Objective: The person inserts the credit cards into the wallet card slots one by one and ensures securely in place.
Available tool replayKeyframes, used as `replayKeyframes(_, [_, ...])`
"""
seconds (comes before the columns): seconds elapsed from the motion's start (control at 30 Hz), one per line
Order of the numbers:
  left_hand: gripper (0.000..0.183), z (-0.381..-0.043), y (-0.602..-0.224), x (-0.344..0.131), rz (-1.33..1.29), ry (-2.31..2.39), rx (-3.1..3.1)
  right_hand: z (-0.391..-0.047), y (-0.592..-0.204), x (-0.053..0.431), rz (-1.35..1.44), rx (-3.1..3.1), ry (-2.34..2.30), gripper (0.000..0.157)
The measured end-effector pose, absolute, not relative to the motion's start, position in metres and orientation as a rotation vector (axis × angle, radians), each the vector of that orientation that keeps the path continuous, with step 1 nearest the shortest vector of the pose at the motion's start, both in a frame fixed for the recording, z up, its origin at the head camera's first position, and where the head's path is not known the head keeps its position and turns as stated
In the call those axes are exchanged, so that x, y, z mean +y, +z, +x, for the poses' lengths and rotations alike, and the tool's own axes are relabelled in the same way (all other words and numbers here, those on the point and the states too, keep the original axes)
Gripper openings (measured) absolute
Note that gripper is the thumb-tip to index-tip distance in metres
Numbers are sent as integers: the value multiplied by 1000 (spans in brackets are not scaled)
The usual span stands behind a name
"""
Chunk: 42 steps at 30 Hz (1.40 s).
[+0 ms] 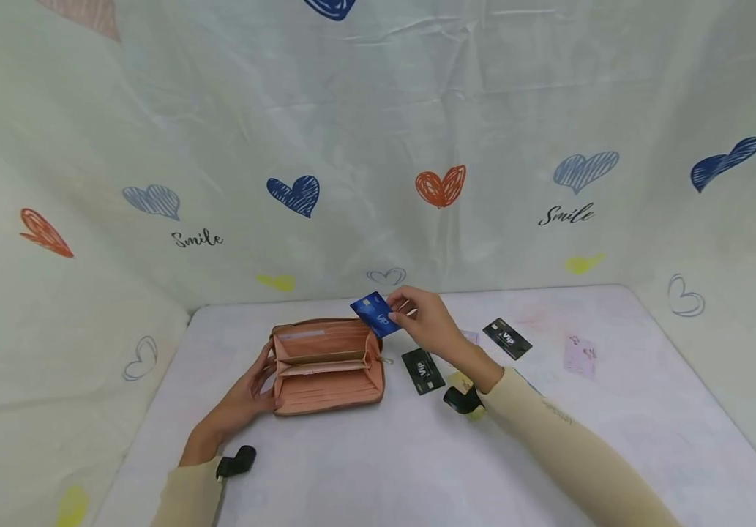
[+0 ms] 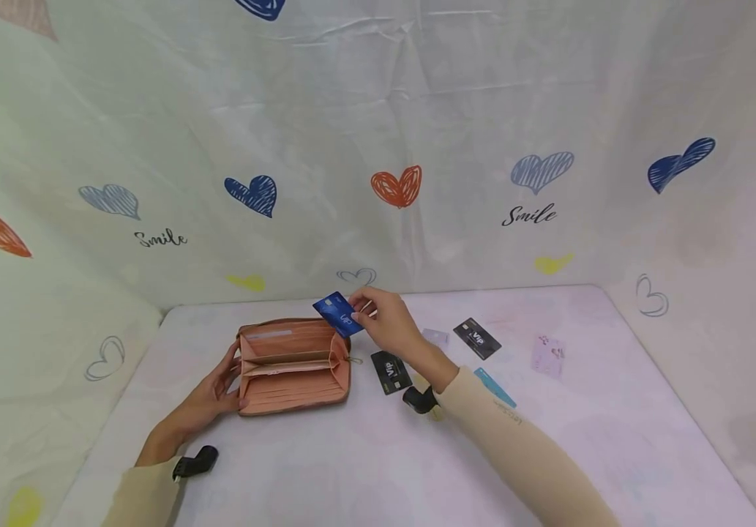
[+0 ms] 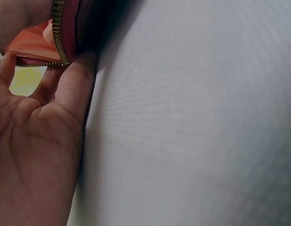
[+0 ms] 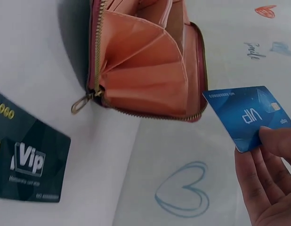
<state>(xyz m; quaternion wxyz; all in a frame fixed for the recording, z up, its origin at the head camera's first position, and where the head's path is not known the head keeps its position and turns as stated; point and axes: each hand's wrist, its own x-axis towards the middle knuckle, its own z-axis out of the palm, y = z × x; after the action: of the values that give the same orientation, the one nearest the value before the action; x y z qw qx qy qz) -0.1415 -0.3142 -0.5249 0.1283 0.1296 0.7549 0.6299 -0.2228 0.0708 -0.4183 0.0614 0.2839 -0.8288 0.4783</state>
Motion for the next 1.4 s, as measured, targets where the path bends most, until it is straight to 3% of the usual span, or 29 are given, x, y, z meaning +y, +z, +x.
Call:
replayKeyframes(0.43, [112, -140, -522, -312, 443, 1846, 2194, -232, -425, 35, 972, -2470, 1189, 17])
replayKeyframes(1.4, [114, -141, -521, -314, 348, 1837, 2160, -242, -431, 16, 1254, -2525, 519, 28])
